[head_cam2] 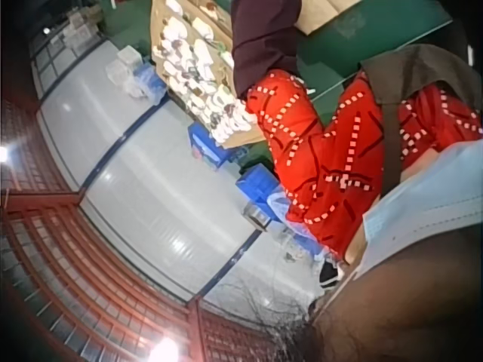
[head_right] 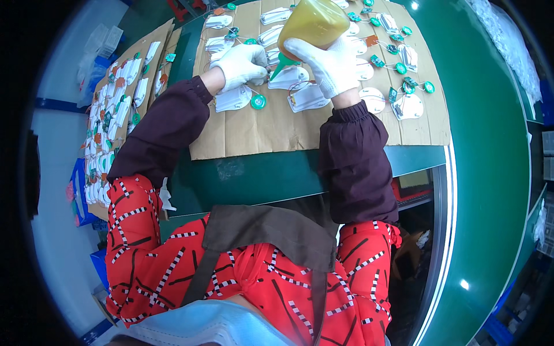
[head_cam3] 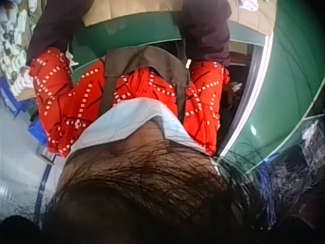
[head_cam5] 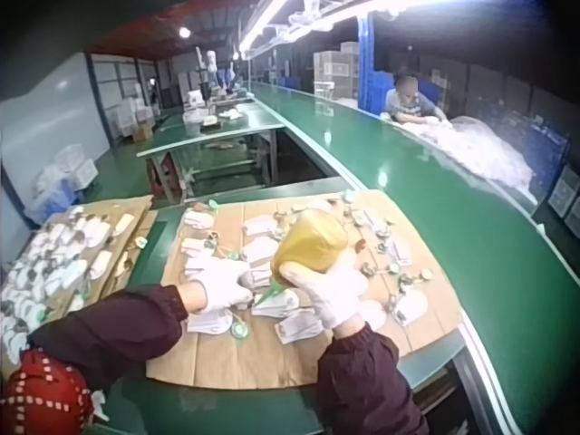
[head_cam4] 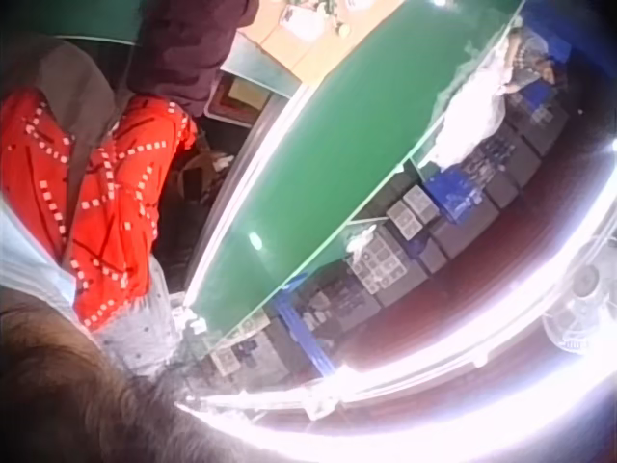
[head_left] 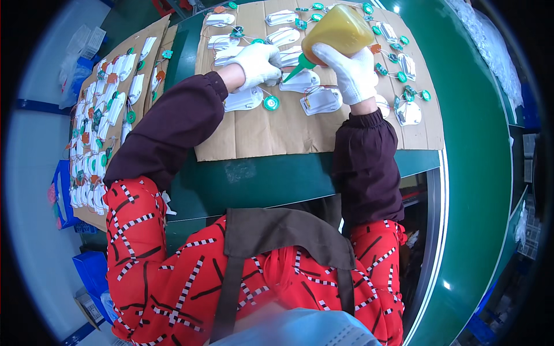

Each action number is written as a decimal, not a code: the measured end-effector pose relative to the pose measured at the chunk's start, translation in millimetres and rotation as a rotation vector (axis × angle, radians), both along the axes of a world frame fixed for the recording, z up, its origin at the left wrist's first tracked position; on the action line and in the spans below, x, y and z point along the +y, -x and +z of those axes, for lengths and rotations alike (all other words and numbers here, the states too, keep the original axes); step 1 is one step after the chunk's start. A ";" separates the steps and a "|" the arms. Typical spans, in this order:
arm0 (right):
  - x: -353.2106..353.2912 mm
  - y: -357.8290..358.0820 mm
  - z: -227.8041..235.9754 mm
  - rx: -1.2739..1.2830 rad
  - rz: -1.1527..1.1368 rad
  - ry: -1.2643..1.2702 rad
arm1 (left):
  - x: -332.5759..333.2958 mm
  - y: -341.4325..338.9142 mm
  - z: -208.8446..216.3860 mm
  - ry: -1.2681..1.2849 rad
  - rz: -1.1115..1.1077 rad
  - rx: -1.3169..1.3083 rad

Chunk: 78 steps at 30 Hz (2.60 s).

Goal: Applying liquid from a squeeze bottle to small white and green plastic components on a workbench.

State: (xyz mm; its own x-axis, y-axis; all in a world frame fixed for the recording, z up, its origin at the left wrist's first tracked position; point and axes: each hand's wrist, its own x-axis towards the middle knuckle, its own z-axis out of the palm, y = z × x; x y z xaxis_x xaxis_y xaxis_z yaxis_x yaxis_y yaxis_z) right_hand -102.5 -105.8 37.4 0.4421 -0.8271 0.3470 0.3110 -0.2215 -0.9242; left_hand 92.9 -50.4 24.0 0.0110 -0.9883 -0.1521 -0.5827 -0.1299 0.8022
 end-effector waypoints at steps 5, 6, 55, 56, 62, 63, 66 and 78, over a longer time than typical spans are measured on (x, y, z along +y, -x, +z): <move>-4.9 -1.2 -7.0 0.069 -0.043 0.025 | -0.4 3.3 0.1 0.005 0.008 -0.035; -4.6 -1.7 -6.7 0.068 -0.041 0.025 | -0.2 2.8 -0.1 0.005 0.010 -0.036; 7.7 4.1 5.5 0.152 0.051 0.176 | 0.6 2.9 -4.4 -0.021 0.062 -0.053; 7.2 4.2 5.3 0.145 0.044 0.178 | 0.7 3.0 -4.2 -0.024 0.067 -0.044; 5.1 5.1 5.2 0.092 0.056 0.081 | 0.1 2.0 -4.6 -0.002 0.027 -0.107; 4.8 5.5 5.4 0.092 0.057 0.082 | 0.1 1.7 -4.4 -0.002 0.028 -0.107; 3.8 6.4 5.7 0.111 0.059 0.061 | 0.8 1.5 -3.2 0.010 0.012 -0.151; -0.5 2.9 -0.5 0.094 0.040 0.074 | 2.0 6.1 1.9 -0.002 0.024 -0.202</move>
State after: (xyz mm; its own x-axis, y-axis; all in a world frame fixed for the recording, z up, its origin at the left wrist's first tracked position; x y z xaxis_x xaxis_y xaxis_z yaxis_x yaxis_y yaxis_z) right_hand -105.5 -106.3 36.9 0.5079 -0.7820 0.3614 0.2333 -0.2790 -0.9315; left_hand 86.8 -48.4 25.9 0.0653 -0.9871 -0.1461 -0.7287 -0.1472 0.6688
